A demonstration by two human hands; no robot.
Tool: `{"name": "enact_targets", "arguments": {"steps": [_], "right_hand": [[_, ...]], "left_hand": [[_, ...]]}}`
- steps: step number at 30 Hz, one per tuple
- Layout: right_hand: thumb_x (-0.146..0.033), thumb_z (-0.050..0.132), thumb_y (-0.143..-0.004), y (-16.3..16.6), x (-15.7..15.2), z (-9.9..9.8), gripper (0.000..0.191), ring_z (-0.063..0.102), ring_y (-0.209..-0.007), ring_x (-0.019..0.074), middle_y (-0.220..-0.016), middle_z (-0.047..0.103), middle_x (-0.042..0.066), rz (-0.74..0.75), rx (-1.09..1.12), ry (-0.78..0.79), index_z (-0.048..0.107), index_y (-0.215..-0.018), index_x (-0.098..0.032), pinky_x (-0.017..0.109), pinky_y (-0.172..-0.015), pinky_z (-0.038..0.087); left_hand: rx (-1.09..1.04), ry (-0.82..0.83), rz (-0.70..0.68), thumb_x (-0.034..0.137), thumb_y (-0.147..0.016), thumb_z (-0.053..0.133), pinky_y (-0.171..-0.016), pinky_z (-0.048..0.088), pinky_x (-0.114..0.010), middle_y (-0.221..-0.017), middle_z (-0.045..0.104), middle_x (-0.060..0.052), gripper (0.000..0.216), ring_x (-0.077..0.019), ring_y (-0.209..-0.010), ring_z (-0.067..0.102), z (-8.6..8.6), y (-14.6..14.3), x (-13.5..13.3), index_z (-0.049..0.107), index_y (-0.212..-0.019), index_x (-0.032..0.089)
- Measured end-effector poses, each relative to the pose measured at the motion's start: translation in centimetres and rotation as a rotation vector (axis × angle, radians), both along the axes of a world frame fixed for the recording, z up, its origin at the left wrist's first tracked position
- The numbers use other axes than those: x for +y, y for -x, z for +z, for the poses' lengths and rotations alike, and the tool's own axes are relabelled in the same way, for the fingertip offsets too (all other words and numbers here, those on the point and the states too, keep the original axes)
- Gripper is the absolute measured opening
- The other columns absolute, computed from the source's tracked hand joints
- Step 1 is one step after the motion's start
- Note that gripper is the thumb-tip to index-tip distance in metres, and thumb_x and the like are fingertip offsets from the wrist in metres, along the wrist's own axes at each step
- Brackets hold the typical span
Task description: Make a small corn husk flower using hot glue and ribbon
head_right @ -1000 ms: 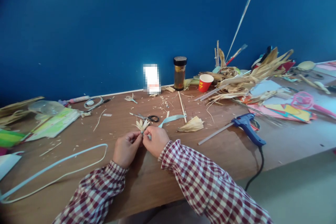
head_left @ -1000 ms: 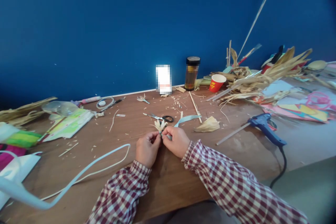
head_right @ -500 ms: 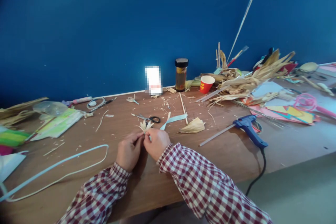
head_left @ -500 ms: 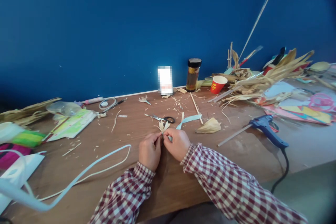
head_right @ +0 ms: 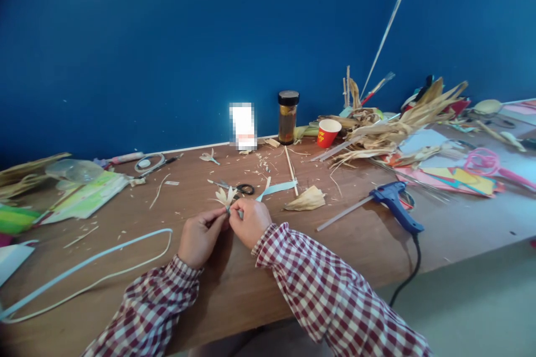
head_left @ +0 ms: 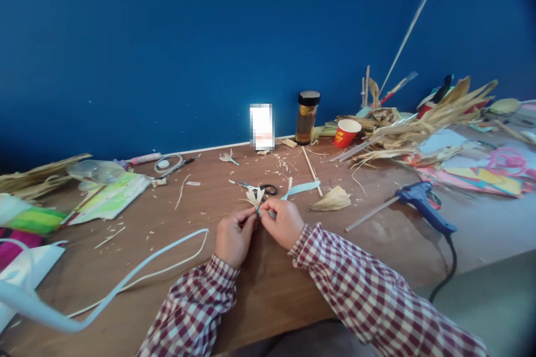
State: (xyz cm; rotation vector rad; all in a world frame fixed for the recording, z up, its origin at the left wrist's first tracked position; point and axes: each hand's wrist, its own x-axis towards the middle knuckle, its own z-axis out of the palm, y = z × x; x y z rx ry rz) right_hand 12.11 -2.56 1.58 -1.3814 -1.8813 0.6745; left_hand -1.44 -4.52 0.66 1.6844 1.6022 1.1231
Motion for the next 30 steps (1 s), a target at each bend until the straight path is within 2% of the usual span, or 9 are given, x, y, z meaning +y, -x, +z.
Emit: {"name": "enact_targets", "arguments": {"steps": [4,8,14,19,22,25,30], "right_hand": [[-0.021,0.049,-0.076,0.0,0.0,-0.2,0.016,0.045,-0.050,0.0101,-0.055,0.056,-0.001,0.010,0.008,0.025,0.064,-0.072,-0.017,0.021,-0.050,0.030],[-0.021,0.050,-0.076,0.2,-0.1,-0.2,0.015,0.046,-0.052,0.0104,-0.058,0.057,0.000,0.008,0.020,0.028,0.063,-0.072,-0.017,0.021,-0.050,0.031],[-0.021,0.050,-0.076,0.7,-0.5,-0.5,0.014,0.046,-0.049,0.0103,-0.055,0.056,0.000,0.000,0.023,0.025,0.063,-0.072,-0.017,0.021,-0.048,0.030],[-0.022,0.049,-0.078,1.0,-0.6,-0.8,0.015,0.054,-0.057,0.0121,-0.063,0.063,0.002,0.003,0.078,0.052,0.064,-0.080,-0.016,0.021,-0.055,0.036],[-0.022,0.047,-0.080,0.7,-0.5,-0.8,0.018,0.057,-0.064,0.0130,-0.070,0.065,0.004,0.018,0.119,0.048,0.063,-0.085,-0.016,0.022,-0.060,0.039],[-0.021,0.047,-0.080,0.3,-0.2,-0.8,0.019,0.055,-0.060,0.0122,-0.069,0.065,0.004,0.032,0.117,0.040,0.064,-0.085,-0.014,0.021,-0.058,0.039],[-0.020,0.046,-0.080,0.0,0.1,-1.0,0.020,0.050,-0.053,0.0105,-0.066,0.063,0.002,0.111,0.113,0.034,0.064,-0.085,-0.014,0.021,-0.053,0.036]], "left_hand": [[-0.015,0.039,0.027,0.028,-0.074,0.055,-0.056,0.045,-0.025,-0.064,0.069,-0.004,0.025,-0.0173,-0.059,0.061,0.0,-0.2,0.0,0.071,-0.089,0.017],[0.048,0.008,0.044,0.028,-0.074,0.054,-0.061,0.047,-0.026,-0.077,0.071,-0.006,0.024,-0.0186,-0.067,0.064,-0.3,-0.3,0.0,0.071,-0.088,0.018],[0.303,-0.134,0.078,0.022,-0.075,0.052,-0.065,0.046,-0.028,-0.078,0.069,-0.008,0.020,-0.0185,-0.070,0.062,-0.8,-0.6,0.0,0.069,-0.083,0.016],[0.398,-0.257,0.035,0.018,-0.080,0.045,-0.071,0.046,-0.030,-0.083,0.067,-0.010,0.024,-0.0194,-0.077,0.061,-0.8,-1.0,-0.2,0.066,-0.091,0.015],[0.389,-0.261,-0.002,0.016,-0.081,0.042,-0.074,0.047,-0.031,-0.088,0.066,-0.012,0.029,-0.0202,-0.081,0.060,-0.7,-1.1,-0.3,0.064,-0.100,0.013],[0.339,-0.207,-0.025,0.019,-0.082,0.043,-0.076,0.047,-0.032,-0.090,0.067,-0.012,0.029,-0.0209,-0.083,0.062,-0.4,-0.8,-0.2,0.065,-0.099,0.014],[0.059,0.012,0.032,0.033,-0.079,0.050,-0.070,0.050,-0.032,-0.082,0.071,-0.009,0.028,-0.0216,-0.075,0.065,-0.3,0.3,0.3,0.068,-0.091,0.016]]}}
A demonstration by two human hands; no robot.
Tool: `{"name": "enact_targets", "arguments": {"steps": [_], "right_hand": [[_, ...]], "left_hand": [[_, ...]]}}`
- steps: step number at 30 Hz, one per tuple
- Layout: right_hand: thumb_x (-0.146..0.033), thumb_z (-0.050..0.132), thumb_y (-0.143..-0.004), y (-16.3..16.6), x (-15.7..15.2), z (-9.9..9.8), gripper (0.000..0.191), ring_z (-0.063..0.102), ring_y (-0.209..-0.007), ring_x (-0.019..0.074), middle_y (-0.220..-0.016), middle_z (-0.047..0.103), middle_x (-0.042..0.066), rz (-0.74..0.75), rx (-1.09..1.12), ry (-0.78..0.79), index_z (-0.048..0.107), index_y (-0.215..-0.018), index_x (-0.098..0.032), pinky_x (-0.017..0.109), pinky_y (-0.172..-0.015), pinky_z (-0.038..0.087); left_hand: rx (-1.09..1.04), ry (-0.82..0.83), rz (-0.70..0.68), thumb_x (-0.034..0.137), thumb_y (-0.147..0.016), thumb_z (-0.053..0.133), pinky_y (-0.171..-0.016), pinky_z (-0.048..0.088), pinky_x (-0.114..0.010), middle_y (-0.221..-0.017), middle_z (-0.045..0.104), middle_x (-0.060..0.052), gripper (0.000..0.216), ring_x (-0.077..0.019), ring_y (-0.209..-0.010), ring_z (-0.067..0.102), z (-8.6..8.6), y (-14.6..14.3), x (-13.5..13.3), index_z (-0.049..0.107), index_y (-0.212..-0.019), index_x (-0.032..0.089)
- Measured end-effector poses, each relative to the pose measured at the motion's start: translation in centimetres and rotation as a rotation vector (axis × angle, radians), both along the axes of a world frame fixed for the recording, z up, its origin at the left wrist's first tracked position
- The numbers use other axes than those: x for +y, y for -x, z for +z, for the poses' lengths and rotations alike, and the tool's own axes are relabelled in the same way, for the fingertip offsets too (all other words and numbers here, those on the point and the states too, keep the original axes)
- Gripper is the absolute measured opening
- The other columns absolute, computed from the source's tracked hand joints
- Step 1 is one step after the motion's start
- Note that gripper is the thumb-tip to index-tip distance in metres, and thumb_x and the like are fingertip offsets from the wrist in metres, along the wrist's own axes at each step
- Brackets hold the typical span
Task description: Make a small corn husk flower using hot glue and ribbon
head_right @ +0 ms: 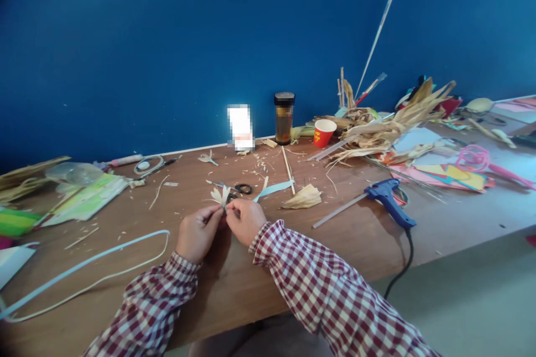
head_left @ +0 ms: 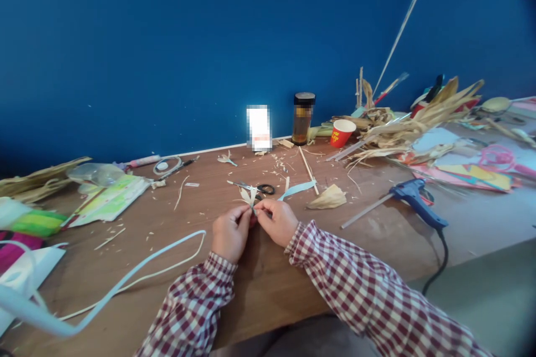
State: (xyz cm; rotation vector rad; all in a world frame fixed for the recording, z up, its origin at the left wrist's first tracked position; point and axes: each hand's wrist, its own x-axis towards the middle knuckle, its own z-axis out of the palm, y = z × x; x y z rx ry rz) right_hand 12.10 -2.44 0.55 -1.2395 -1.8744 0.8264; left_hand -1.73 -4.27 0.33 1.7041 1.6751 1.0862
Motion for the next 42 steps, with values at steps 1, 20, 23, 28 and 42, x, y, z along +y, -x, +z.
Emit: {"name": "enact_targets", "arguments": {"steps": [1,20,23,28,42], "right_hand": [[-0.020,0.046,-0.079,0.0,0.1,0.0,0.020,0.051,-0.055,0.0108,-0.067,0.064,0.003,0.009,0.010,-0.009,0.064,-0.086,-0.014,0.021,-0.054,0.037],[-0.019,0.049,-0.076,-0.5,0.5,0.3,0.021,0.047,-0.054,0.0095,-0.059,0.058,0.000,0.086,0.036,0.057,0.067,-0.084,-0.013,0.019,-0.053,0.036],[-0.017,0.049,-0.075,-0.5,0.5,0.3,0.021,0.044,-0.051,0.0086,-0.057,0.056,0.000,0.085,0.044,0.085,0.067,-0.085,-0.011,0.018,-0.050,0.033],[-0.019,0.050,-0.075,-0.6,0.4,0.4,0.021,0.042,-0.049,0.0078,-0.055,0.055,-0.001,0.088,0.035,0.106,0.067,-0.085,-0.011,0.018,-0.049,0.032],[-0.022,0.051,-0.076,-0.6,-0.2,0.8,0.017,0.049,-0.054,0.0090,-0.060,0.060,0.000,0.082,-0.029,0.007,0.066,-0.076,-0.014,0.019,-0.053,0.034]], "left_hand": [[-0.077,0.044,-0.005,0.035,-0.078,0.051,-0.067,0.051,-0.031,-0.078,0.071,-0.009,0.029,-0.0214,-0.071,0.066,0.0,0.2,0.1,0.068,-0.092,0.015],[-0.606,0.292,0.065,0.031,-0.057,0.072,-0.044,0.047,-0.019,-0.058,0.064,0.000,0.031,-0.0078,-0.043,0.054,0.5,0.2,0.9,0.065,-0.079,0.011],[-0.577,0.259,0.078,0.030,-0.058,0.071,-0.044,0.046,-0.018,-0.059,0.065,0.000,0.029,-0.0078,-0.043,0.054,0.4,0.1,0.8,0.064,-0.078,0.011],[-0.550,0.233,0.045,0.033,-0.062,0.067,-0.032,0.035,-0.016,-0.047,0.056,0.005,0.027,-0.0056,-0.032,0.044,0.3,0.0,0.7,0.061,-0.079,0.012],[-0.570,0.227,0.067,0.035,-0.062,0.067,-0.031,0.031,-0.016,-0.046,0.054,0.006,0.030,-0.0044,-0.030,0.040,0.3,0.0,0.7,0.059,-0.077,0.011]]}}
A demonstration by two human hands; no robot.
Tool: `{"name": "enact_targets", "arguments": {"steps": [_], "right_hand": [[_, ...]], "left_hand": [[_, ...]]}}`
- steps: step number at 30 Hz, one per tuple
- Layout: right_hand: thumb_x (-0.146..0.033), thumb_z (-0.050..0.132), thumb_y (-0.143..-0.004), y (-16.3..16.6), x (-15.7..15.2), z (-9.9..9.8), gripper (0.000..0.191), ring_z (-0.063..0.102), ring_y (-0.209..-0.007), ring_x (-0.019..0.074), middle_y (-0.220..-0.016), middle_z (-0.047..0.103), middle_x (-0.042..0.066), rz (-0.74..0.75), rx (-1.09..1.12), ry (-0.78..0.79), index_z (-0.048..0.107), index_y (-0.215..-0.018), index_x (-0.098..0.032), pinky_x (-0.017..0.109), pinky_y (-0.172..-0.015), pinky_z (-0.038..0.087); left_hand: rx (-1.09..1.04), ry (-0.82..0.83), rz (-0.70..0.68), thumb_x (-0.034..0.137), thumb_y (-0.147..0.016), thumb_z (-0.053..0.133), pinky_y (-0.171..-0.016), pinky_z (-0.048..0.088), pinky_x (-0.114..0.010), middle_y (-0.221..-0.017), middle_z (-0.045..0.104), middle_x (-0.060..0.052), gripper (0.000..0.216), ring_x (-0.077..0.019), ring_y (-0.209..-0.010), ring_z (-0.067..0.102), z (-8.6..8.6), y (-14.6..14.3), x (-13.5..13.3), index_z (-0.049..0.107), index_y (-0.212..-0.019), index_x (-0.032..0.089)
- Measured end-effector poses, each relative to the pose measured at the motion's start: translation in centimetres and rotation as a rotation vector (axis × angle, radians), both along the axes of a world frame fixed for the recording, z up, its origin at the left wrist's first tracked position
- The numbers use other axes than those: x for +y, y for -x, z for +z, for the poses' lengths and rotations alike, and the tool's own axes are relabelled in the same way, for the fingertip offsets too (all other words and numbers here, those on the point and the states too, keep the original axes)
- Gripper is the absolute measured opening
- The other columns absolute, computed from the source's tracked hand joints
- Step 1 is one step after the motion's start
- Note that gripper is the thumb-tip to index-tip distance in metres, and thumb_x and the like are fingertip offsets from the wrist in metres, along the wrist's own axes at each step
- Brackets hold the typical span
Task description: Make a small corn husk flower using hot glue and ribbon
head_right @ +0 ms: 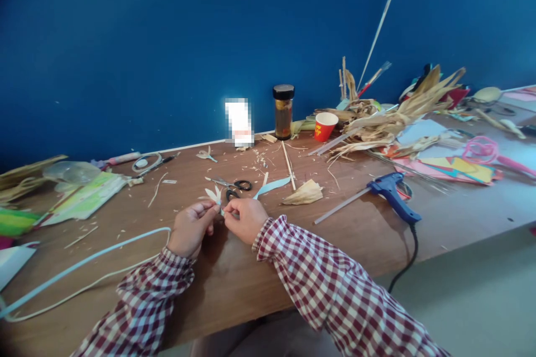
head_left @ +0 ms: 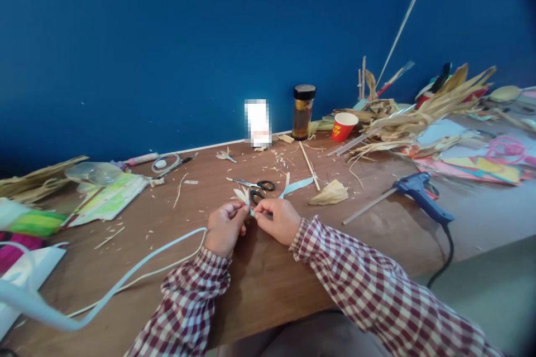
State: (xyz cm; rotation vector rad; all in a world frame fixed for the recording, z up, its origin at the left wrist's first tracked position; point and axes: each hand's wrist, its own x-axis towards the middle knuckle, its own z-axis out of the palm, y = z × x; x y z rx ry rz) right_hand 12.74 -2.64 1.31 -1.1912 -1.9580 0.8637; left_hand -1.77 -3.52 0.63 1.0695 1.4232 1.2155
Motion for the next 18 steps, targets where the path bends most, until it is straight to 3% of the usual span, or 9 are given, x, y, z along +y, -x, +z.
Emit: {"name": "enact_targets", "arguments": {"steps": [11,18], "right_hand": [[-0.023,0.052,-0.074,-0.23,0.17,-0.02,0.015,0.046,-0.051,0.0085,-0.056,0.057,-0.002,0.000,-0.036,0.036,0.065,-0.077,-0.016,0.019,-0.051,0.032],[-0.022,0.052,-0.074,0.14,0.01,-0.35,0.014,0.041,-0.048,0.0067,-0.054,0.053,-0.004,0.010,-0.025,0.046,0.064,-0.079,-0.016,0.018,-0.048,0.030]], "left_hand": [[-0.116,0.089,0.012,0.033,-0.052,0.075,-0.031,0.027,-0.015,-0.048,0.056,0.005,0.038,-0.0027,-0.031,0.038,0.63,0.14,-0.18,0.058,-0.077,0.011],[-0.182,0.066,0.011,0.033,-0.054,0.073,-0.030,0.024,-0.015,-0.039,0.047,0.010,0.036,-0.0022,-0.028,0.034,0.40,-0.01,-0.01,0.056,-0.077,0.012]]}}
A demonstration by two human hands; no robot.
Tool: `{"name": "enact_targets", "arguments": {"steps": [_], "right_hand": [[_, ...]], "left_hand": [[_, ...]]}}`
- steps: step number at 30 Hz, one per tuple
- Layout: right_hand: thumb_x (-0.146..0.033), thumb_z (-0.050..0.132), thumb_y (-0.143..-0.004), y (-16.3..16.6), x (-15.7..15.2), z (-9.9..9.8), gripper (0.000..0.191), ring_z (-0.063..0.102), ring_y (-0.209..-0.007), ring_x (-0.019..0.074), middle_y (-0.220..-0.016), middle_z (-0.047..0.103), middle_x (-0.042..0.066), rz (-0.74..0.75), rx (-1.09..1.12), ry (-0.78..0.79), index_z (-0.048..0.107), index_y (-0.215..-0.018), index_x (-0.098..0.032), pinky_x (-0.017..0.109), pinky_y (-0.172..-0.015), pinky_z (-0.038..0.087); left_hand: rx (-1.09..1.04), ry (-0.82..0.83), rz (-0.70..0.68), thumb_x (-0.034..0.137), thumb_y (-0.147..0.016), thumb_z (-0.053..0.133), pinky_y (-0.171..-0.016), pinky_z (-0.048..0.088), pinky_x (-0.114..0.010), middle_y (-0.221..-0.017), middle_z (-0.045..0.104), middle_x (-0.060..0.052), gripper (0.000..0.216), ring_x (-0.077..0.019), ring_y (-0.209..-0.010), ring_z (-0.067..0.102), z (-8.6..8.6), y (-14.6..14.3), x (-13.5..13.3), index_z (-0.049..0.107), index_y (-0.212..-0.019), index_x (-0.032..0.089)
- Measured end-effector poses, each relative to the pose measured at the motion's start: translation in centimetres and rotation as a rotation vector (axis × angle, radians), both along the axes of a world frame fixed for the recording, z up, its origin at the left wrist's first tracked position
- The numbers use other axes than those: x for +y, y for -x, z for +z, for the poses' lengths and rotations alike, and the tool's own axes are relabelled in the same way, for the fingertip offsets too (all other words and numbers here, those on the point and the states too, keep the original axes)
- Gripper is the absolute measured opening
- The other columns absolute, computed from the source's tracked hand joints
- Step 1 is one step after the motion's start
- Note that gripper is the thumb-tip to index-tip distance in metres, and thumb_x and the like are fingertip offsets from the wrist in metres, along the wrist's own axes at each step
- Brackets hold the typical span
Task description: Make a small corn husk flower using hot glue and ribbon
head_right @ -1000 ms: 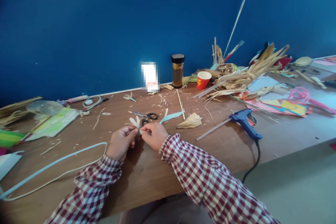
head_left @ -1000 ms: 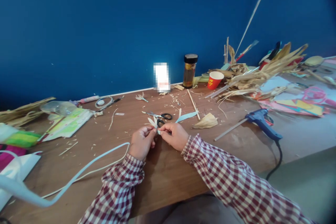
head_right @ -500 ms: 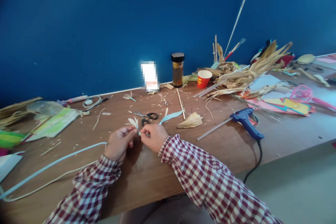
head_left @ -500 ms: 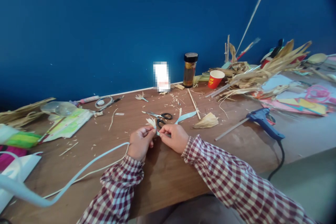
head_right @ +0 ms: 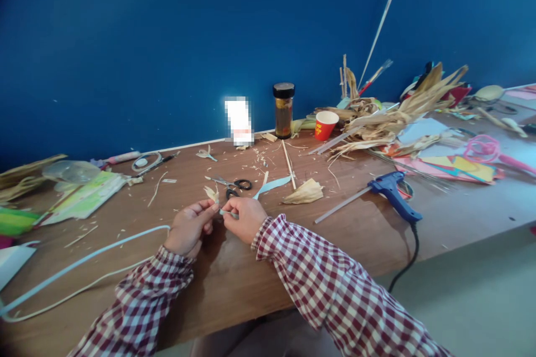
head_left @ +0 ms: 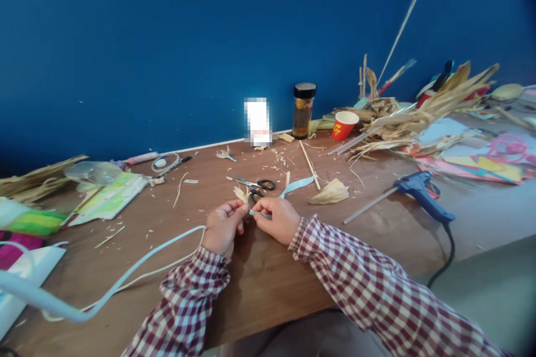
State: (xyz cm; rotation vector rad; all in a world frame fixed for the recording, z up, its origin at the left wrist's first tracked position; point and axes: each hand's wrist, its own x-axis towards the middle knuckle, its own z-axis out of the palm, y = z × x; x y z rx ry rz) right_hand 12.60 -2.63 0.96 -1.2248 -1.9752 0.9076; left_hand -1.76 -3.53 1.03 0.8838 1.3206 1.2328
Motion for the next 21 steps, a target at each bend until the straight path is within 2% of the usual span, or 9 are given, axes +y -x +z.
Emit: {"name": "enact_targets", "arguments": {"steps": [6,11,17,21], "right_hand": [[-0.023,0.054,-0.074,0.09,-0.10,-0.10,0.011,0.041,-0.047,0.0064,-0.053,0.051,-0.005,-0.021,-0.014,-0.003,0.063,-0.078,-0.017,0.019,-0.047,0.028],[-0.034,0.047,-0.083,-0.10,0.28,-0.22,0.024,0.043,-0.050,0.0077,-0.056,0.053,-0.003,-0.083,0.036,-0.001,0.060,-0.076,-0.016,0.020,-0.049,0.029],[-0.030,0.051,-0.081,-0.08,0.29,-0.36,0.017,0.047,-0.055,0.0086,-0.060,0.056,-0.002,-0.090,0.006,-0.025,0.059,-0.075,-0.017,0.020,-0.052,0.030],[-0.028,0.052,-0.080,0.07,0.10,-0.35,0.014,0.047,-0.055,0.0085,-0.061,0.057,-0.002,-0.078,-0.022,-0.028,0.059,-0.075,-0.017,0.020,-0.052,0.030]], "left_hand": [[0.052,-0.010,-0.021,0.033,-0.057,0.071,-0.030,0.025,-0.015,-0.039,0.047,0.009,0.032,-0.0029,-0.028,0.035,-0.05,-0.10,0.03,0.055,-0.077,0.012],[-0.008,-0.013,0.018,0.032,-0.052,0.075,-0.031,0.027,-0.015,-0.044,0.049,0.009,0.037,-0.0023,-0.029,0.036,0.03,-0.05,0.08,0.054,-0.076,0.013],[0.007,0.025,-0.003,0.033,-0.053,0.075,-0.033,0.026,-0.015,-0.041,0.048,0.009,0.041,-0.0028,-0.031,0.035,-0.13,0.18,0.04,0.059,-0.082,0.010],[0.020,0.018,-0.025,0.034,-0.055,0.073,-0.032,0.025,-0.015,-0.038,0.045,0.010,0.032,-0.0028,-0.030,0.033,-0.06,0.19,0.01,0.057,-0.073,0.013]]}}
